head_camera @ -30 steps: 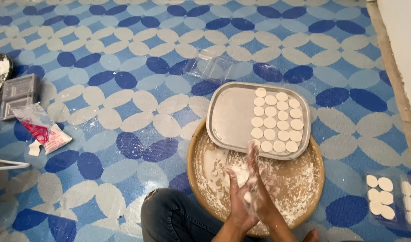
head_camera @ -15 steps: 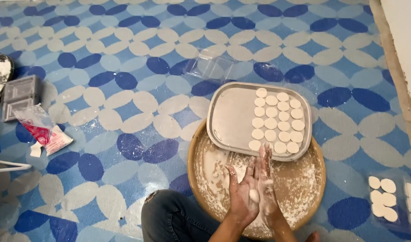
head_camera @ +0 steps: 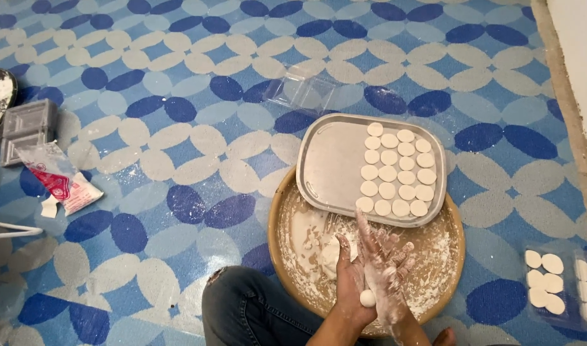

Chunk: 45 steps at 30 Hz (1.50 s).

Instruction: Hand-shaping small pieces of dough into uniform spheres and placing them on a tray.

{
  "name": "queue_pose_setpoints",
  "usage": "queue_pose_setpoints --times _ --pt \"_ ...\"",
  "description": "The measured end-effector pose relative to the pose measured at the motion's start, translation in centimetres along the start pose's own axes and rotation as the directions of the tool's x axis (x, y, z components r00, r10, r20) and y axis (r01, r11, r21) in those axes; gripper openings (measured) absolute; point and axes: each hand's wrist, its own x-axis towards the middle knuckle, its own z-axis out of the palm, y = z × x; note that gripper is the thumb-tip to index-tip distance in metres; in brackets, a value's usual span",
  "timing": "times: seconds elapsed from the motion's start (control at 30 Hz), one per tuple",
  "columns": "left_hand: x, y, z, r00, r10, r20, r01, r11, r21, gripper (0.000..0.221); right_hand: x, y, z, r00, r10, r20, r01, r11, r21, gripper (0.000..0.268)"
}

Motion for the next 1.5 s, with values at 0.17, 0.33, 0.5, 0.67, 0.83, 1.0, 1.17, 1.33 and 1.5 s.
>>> queue_pose_setpoints --times 0.17,0.33,0.5,0.67,0.83,1.0,1.17,1.33,1.5 --pt "1.4 1.4 -0.1 0.988 0.058 0.141 -0.015 0.957 -0.289 0.086 1.0 -6.0 2.7 0.817 -0.549 0.175 0.575 0.760 -0.303 0.089" --pt "-1.6 -0.8 0.9 0.995 0.069 0.067 -0.076 0.990 0.118 0.081 0.7 -4.9 0.7 0.951 -0.302 -0.063 0.231 0.834 -0.501 0.067" --pt "0.6 -1.2 -1.6 0.969 0.086 0.230 -0.097 0.995 0.037 0.105 1.8 -3.7 2.1 0.772 -0.617 -0.154 0.614 0.786 -0.070 0.085" --pt "1.7 -1.7 -1.8 0.715 0.375 0.590 -0.381 0.917 -0.121 0.091 -1.9 1.5 2.2 0.615 -0.781 -0.106 0.770 0.624 -0.135 0.089" --pt "0.1 -0.2 1.9 0.669 0.477 0.570 -0.680 0.702 0.211 0.100 -3.6 4.1 2.8 0.620 -0.780 -0.088 0.768 0.626 -0.134 0.089" --pt "2.2 1.2 1.3 0.638 0.445 0.629 -0.641 0.759 0.113 0.095 -3.3 7.4 1.1 0.615 -0.784 -0.085 0.770 0.621 -0.150 0.089" --pt "1.5 0.0 0.6 0.733 0.426 0.530 -0.657 0.643 0.393 0.092 -3.9 9.4 1.1 0.672 -0.734 -0.096 0.719 0.678 -0.150 0.090" --pt "3.4 -1.0 -3.2 0.698 0.455 0.554 -0.665 0.698 0.266 0.092 -4.5 11.4 0.0 0.718 -0.687 -0.111 0.670 0.726 -0.157 0.090" --pt "2.9 0.2 -1.4 0.750 0.431 0.503 -0.630 0.696 0.343 0.087 -0.1 7.6 -1.2 0.713 -0.696 -0.086 0.679 0.715 -0.165 0.091"
